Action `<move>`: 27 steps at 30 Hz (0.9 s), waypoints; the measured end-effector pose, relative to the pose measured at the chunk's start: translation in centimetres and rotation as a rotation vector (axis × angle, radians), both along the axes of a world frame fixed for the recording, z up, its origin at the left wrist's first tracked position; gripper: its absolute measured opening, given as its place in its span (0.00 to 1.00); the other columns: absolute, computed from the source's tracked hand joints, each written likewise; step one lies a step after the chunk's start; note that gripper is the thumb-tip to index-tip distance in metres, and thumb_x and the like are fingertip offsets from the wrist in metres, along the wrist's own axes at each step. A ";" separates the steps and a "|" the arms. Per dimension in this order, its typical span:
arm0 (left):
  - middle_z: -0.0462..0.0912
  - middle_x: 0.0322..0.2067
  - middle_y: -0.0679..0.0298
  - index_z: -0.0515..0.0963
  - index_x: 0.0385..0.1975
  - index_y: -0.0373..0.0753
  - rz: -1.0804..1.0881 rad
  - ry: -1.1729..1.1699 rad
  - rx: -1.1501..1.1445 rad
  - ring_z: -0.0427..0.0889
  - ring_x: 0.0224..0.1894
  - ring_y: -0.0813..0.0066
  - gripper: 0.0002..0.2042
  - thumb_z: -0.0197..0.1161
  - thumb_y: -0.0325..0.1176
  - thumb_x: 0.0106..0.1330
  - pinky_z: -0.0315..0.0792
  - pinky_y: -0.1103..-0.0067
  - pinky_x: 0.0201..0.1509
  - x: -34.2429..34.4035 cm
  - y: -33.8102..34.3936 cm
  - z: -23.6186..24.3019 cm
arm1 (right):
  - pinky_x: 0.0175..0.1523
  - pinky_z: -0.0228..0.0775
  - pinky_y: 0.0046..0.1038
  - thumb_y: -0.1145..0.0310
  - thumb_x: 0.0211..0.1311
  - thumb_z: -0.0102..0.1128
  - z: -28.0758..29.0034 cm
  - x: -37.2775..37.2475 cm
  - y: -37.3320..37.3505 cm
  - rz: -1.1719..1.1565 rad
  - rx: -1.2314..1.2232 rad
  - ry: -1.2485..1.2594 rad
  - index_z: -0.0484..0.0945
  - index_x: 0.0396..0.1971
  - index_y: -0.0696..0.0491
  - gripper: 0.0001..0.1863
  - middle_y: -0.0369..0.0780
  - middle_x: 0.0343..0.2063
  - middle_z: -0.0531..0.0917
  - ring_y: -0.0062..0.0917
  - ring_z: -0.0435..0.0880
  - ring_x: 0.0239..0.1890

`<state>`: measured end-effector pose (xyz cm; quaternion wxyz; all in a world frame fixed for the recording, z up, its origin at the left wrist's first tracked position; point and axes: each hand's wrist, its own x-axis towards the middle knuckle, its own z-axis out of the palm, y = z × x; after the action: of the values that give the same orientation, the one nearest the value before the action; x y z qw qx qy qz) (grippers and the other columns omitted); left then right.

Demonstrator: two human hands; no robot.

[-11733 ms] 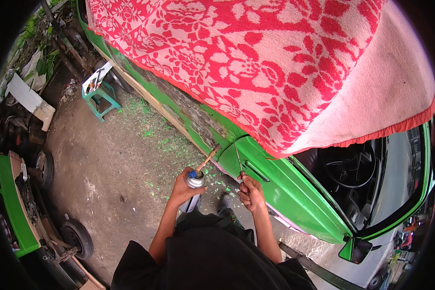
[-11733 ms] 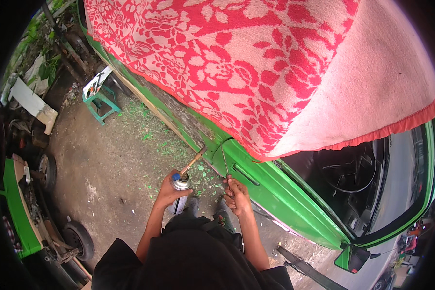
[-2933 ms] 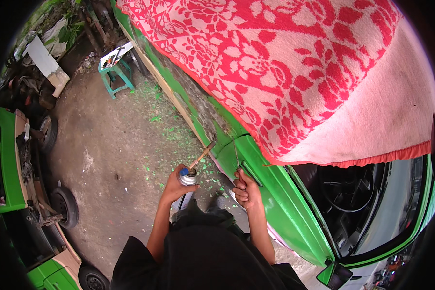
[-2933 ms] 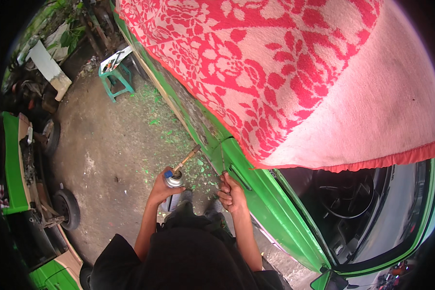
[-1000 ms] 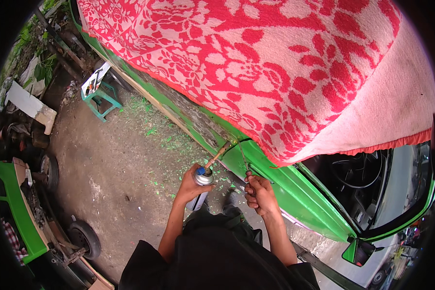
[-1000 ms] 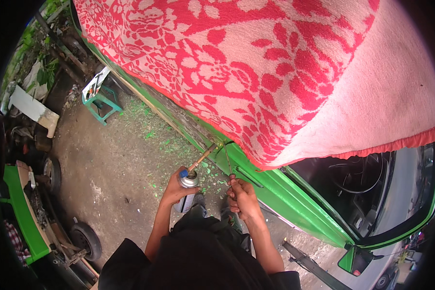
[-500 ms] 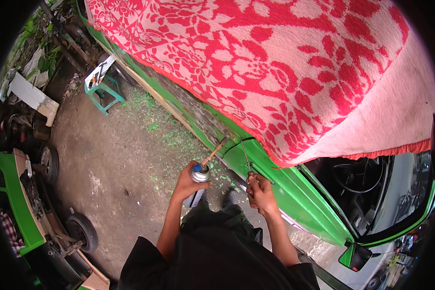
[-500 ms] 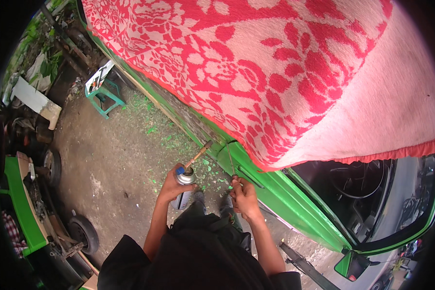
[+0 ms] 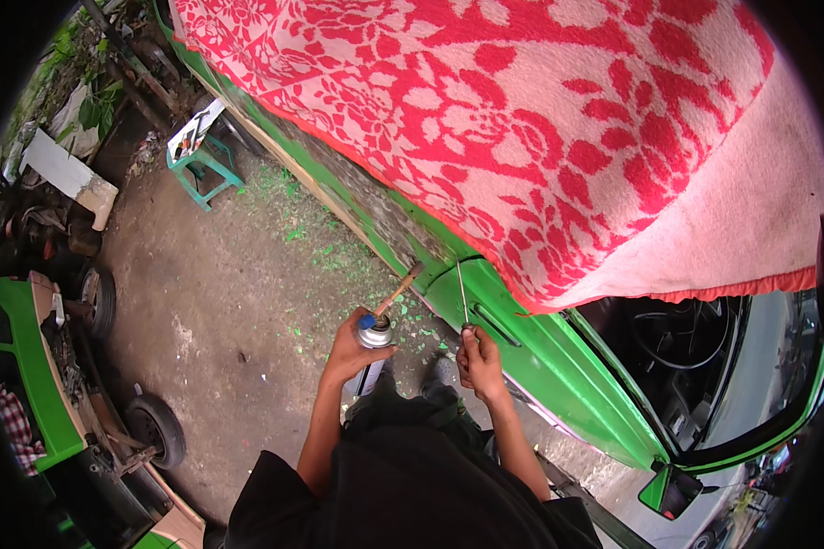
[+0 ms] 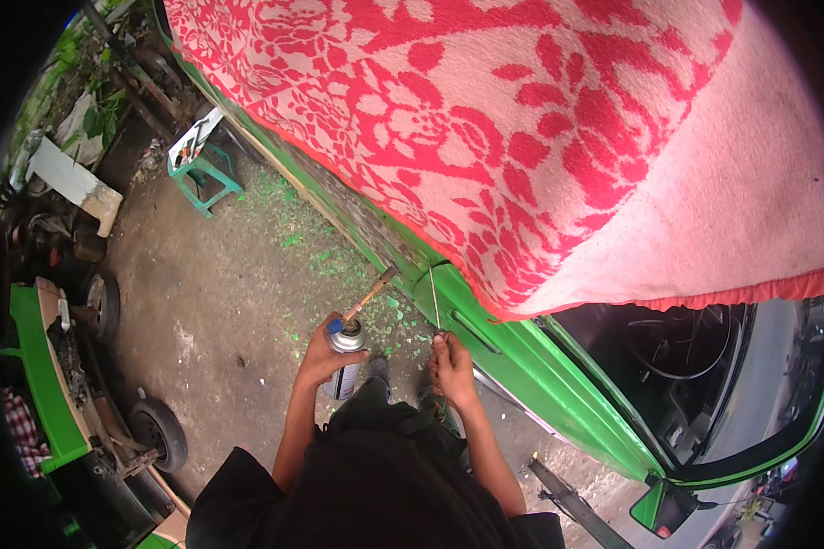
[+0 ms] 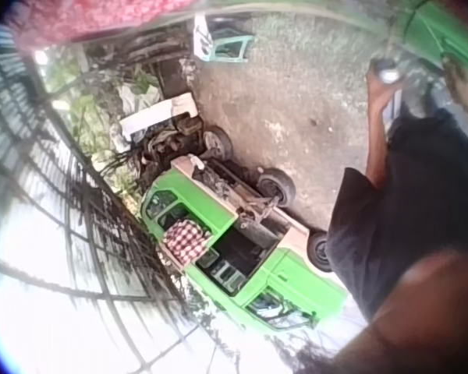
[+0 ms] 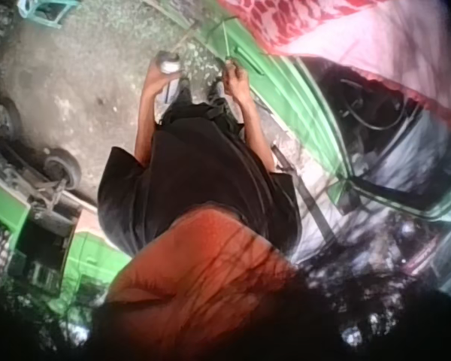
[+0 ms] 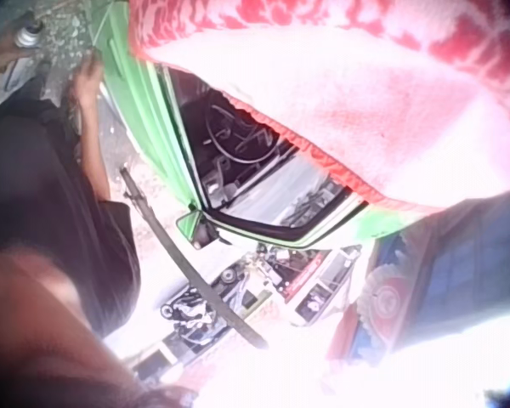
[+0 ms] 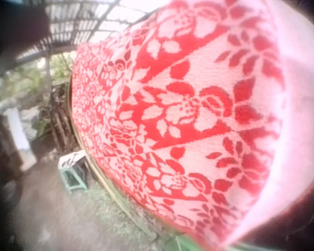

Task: The person uses a spray can and a small brush to apply green paint to the side of a green car. A red and white patterned cloth covers the upper portion of the vehicle to protect it from overspray. The person repeatedly sprays and brushes the same area along the car's side panel.

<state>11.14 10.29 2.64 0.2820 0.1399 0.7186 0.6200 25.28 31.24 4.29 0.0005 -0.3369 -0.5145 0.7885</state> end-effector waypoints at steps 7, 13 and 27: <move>0.77 0.31 0.71 0.72 0.37 0.39 -0.003 0.001 -0.049 0.75 0.35 0.83 0.24 0.80 0.24 0.42 0.72 0.80 0.41 0.2 -0.4 0.8 | 0.11 0.40 0.16 0.53 0.76 0.48 2.0 -3.5 1.0 0.044 -0.253 -0.013 0.66 0.34 0.48 0.15 0.28 0.16 0.60 0.10 0.52 0.09; 0.77 0.31 0.71 0.71 0.38 0.39 0.042 -0.021 -0.062 0.76 0.35 0.83 0.25 0.80 0.24 0.42 0.72 0.80 0.41 0.4 -1.6 1.3 | 0.11 0.41 0.18 0.54 0.76 0.48 2.8 -1.4 0.4 -0.024 -0.300 -0.013 0.65 0.34 0.48 0.14 0.29 0.15 0.60 0.11 0.53 0.09; 0.78 0.32 0.69 0.71 0.39 0.39 -0.034 -0.036 -0.053 0.77 0.37 0.83 0.26 0.80 0.26 0.42 0.73 0.80 0.41 -0.8 -0.9 1.5 | 0.10 0.39 0.15 0.53 0.75 0.50 3.5 -0.8 0.2 -0.074 -0.409 -0.050 0.68 0.34 0.48 0.14 0.28 0.15 0.59 0.10 0.52 0.09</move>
<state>10.35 9.43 4.12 0.3089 0.1333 0.7270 0.5985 24.44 31.48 7.75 -0.0518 -0.3681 -0.3310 0.8673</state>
